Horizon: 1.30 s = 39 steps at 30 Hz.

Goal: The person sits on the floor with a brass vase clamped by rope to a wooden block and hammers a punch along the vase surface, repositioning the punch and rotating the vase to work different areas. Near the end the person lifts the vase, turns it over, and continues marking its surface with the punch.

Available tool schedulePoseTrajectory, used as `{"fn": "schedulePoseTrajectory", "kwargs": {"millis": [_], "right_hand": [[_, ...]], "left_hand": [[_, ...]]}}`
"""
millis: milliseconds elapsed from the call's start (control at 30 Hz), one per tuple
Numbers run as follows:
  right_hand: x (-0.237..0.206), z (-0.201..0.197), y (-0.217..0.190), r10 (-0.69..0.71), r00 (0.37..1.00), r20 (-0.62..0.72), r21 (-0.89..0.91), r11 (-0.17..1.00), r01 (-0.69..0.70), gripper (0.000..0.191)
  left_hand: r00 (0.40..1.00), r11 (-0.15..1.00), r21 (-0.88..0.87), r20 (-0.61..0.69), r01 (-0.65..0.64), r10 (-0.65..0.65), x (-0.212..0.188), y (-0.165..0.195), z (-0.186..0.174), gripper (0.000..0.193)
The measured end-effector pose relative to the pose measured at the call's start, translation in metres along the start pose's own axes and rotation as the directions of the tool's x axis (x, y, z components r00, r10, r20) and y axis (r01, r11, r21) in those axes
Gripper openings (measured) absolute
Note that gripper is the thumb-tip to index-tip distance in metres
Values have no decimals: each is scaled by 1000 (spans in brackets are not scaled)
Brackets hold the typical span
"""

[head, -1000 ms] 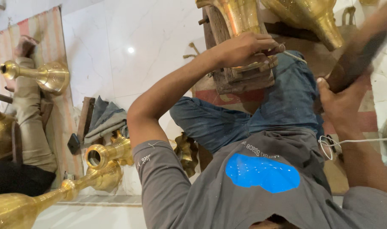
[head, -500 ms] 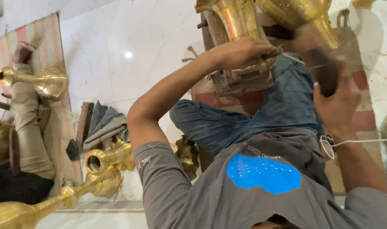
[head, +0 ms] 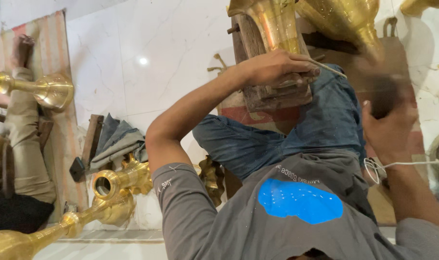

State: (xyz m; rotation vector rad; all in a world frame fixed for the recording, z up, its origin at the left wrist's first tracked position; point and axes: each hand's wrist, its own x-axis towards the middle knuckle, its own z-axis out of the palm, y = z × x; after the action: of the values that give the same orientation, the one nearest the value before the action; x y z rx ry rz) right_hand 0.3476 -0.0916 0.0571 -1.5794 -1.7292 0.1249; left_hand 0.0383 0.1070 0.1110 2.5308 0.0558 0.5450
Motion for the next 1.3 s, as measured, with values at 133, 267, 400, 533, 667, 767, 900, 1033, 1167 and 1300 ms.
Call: {"fn": "schedulePoseTrajectory", "kwargs": {"millis": [133, 267, 400, 533, 667, 767, 900, 1033, 1167, 1300], "right_hand": [[-1, 5, 3, -87, 996, -17, -96, 992, 85, 59], [10, -3, -16, -140, 990, -18, -74, 988, 138, 58], [22, -19, -34, -268, 947, 178, -384, 867, 317, 60], [26, -24, -36, -41, 994, 97, -22, 999, 43, 35], [22, -23, -29, -11, 998, 54, 72, 997, 7, 54], [14, -19, -24, -166, 981, 102, -239, 953, 186, 58], [5, -7, -16, -72, 997, -10, -164, 984, 70, 51], [6, -6, -6, -159, 985, 63, -239, 956, 169, 47], [18, -16, -7, -194, 977, 83, -263, 942, 210, 39], [33, -20, -20, -240, 963, 121, -255, 930, 264, 36]], "left_hand": [[997, 999, 37, 81, 2, -5, -6, -9, 2, 38], [998, 997, 60, 42, 40, -42, -5, -10, 10, 43], [994, 993, 53, 31, 103, -104, -12, -1, 11, 43], [995, 990, 98, 6, 102, -103, -21, 5, 7, 31], [998, 999, 41, -63, -1, 4, -22, 3, 4, 32], [1000, 999, 29, 13, 13, -13, -25, 3, 2, 25], [1000, 1000, -2, 11, -14, 14, -30, 4, 0, 28], [995, 995, -25, 1, 96, -96, -33, 4, 6, 29], [992, 994, 30, -81, 104, -101, -41, 6, 14, 23], [985, 995, 19, -142, 99, -96, -46, 8, 13, 21]]}}
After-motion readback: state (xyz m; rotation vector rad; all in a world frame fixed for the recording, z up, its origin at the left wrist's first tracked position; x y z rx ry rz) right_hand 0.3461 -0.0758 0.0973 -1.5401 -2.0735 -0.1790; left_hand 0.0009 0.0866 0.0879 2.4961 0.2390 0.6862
